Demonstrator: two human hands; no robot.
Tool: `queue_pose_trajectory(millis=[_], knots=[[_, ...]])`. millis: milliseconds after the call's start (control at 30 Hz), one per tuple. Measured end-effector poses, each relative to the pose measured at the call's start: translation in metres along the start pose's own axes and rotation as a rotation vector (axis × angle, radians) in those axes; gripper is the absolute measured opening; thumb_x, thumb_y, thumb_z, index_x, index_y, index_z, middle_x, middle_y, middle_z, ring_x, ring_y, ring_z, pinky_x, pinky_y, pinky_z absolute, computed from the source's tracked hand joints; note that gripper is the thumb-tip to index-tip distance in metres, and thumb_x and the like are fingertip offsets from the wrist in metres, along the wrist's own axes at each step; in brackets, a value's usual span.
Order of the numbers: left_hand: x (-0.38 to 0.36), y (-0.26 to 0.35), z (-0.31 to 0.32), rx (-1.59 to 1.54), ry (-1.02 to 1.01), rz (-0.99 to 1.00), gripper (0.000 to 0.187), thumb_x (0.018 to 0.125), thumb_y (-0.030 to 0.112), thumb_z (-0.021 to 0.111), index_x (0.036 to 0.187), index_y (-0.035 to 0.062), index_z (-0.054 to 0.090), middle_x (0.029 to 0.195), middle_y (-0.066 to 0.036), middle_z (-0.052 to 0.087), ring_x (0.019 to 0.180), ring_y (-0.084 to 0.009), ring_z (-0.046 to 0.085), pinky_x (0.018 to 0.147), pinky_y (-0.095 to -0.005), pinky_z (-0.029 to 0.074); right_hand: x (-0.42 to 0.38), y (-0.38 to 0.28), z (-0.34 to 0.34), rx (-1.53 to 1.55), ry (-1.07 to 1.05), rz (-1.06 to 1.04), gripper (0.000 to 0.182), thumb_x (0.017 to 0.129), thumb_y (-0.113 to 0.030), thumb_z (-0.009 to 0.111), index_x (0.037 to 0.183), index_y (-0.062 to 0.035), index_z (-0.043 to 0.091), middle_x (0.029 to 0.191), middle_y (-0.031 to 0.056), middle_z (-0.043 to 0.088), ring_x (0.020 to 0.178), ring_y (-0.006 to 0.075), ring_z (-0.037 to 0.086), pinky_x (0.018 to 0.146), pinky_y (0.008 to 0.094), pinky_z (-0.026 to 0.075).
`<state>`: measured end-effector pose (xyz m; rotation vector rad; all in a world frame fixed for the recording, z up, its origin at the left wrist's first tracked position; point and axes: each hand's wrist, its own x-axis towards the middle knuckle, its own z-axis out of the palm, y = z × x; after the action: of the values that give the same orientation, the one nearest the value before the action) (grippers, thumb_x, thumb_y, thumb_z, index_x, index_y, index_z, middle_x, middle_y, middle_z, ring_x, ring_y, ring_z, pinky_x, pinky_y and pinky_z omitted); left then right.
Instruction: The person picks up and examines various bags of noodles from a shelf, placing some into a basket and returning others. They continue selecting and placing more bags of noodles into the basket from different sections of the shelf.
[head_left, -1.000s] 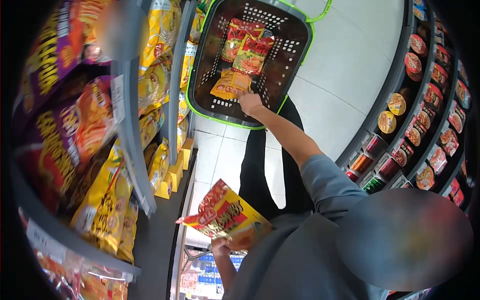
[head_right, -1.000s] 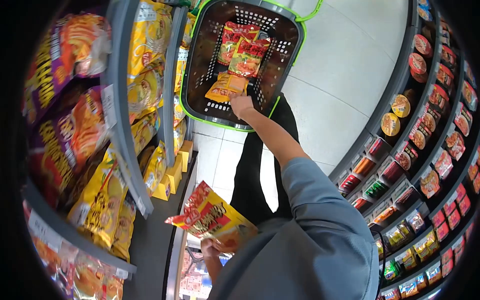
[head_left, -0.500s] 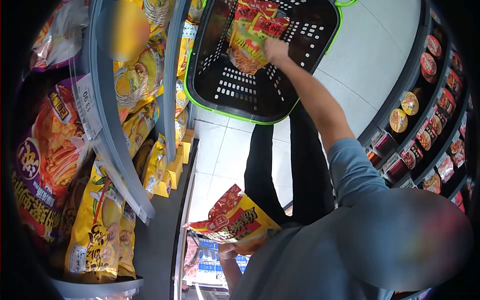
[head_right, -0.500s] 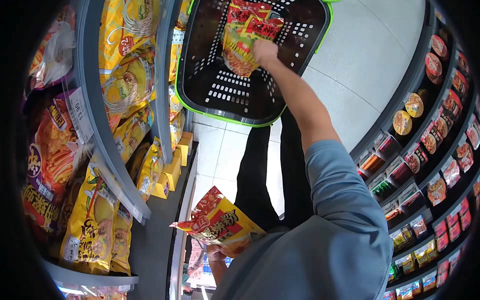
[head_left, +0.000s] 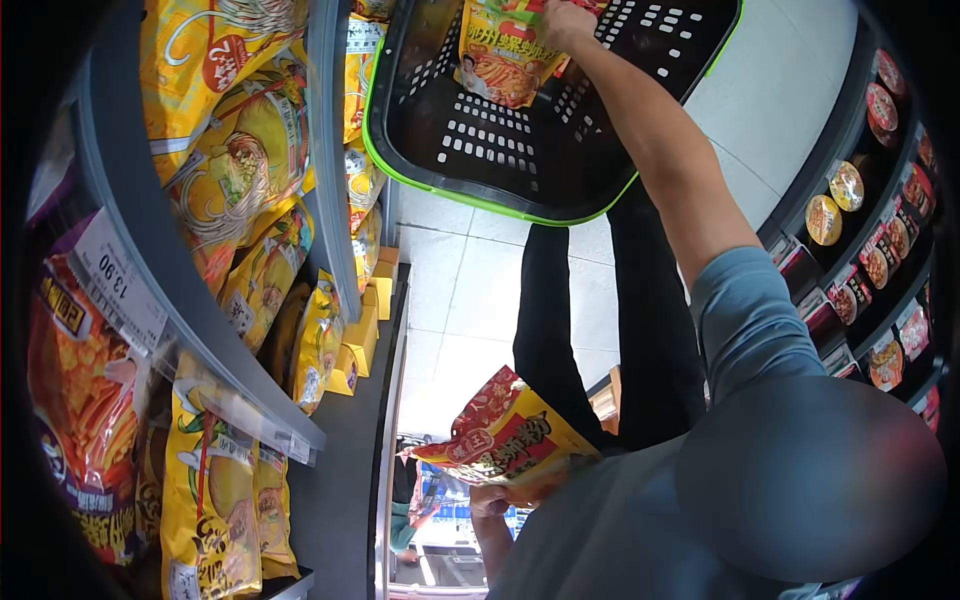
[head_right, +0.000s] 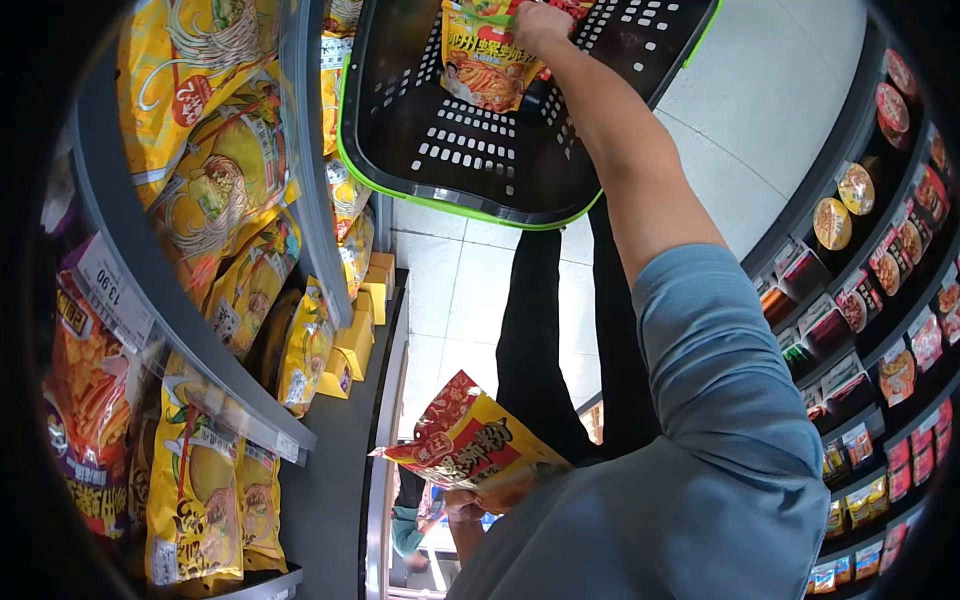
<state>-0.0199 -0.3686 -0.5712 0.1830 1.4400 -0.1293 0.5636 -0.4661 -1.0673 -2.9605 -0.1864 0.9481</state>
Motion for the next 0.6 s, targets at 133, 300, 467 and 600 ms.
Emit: queue_pose_trajectory(millis=[133, 300, 467, 600], knots=[[0.005, -0.001, 0.009, -0.004, -0.01, -0.02, 0.079, 0.056, 0.0, 0.081, 0.129, -0.0017, 0.049, 0.114, -0.014, 0.064, 0.1, -0.0308, 0.064, 0.086, -0.0421, 0.053, 0.024, 0.01, 0.027, -0.01, -0.003, 0.069, 0.022, 0.079, -0.024, 0.064, 0.095, -0.0093, 0.069, 0.094, 0.0115, 0.071, 0.087, 0.0259, 0.07, 0.07, 0.037, 0.055], [0.009, -0.002, 0.014, -0.005, -0.029, -0.039, 0.079, 0.056, -0.001, 0.081, 0.128, -0.0018, 0.049, 0.113, -0.015, 0.064, 0.1, -0.0312, 0.064, 0.085, -0.042, 0.053, 0.019, 0.012, 0.026, -0.04, 0.007, -0.017, 0.023, 0.08, -0.025, 0.063, 0.095, -0.0089, 0.067, 0.092, 0.0126, 0.07, 0.083, 0.0271, 0.069, 0.069, 0.0386, 0.055], [0.014, -0.003, 0.015, -0.015, -0.086, -0.009, 0.069, 0.059, -0.002, 0.075, 0.124, -0.004, 0.052, 0.113, -0.017, 0.064, 0.098, -0.0324, 0.065, 0.085, -0.0439, 0.054, 0.012, 0.014, 0.025, 0.015, 0.0, -0.042, 0.02, 0.08, -0.027, 0.062, 0.088, -0.0098, 0.068, 0.089, 0.0121, 0.071, 0.082, 0.0273, 0.069, 0.068, 0.0391, 0.055], [0.018, -0.001, 0.028, 0.015, -0.026, -0.013, 0.075, 0.056, -0.003, 0.077, 0.126, -0.0027, 0.051, 0.11, -0.016, 0.065, 0.097, -0.032, 0.065, 0.085, -0.0427, 0.053, 0.006, 0.015, 0.023, 0.094, 0.042, -0.03, 0.018, 0.079, -0.027, 0.062, 0.081, -0.0106, 0.069, 0.084, 0.0118, 0.071, 0.08, 0.0275, 0.069, 0.067, 0.0396, 0.055]])
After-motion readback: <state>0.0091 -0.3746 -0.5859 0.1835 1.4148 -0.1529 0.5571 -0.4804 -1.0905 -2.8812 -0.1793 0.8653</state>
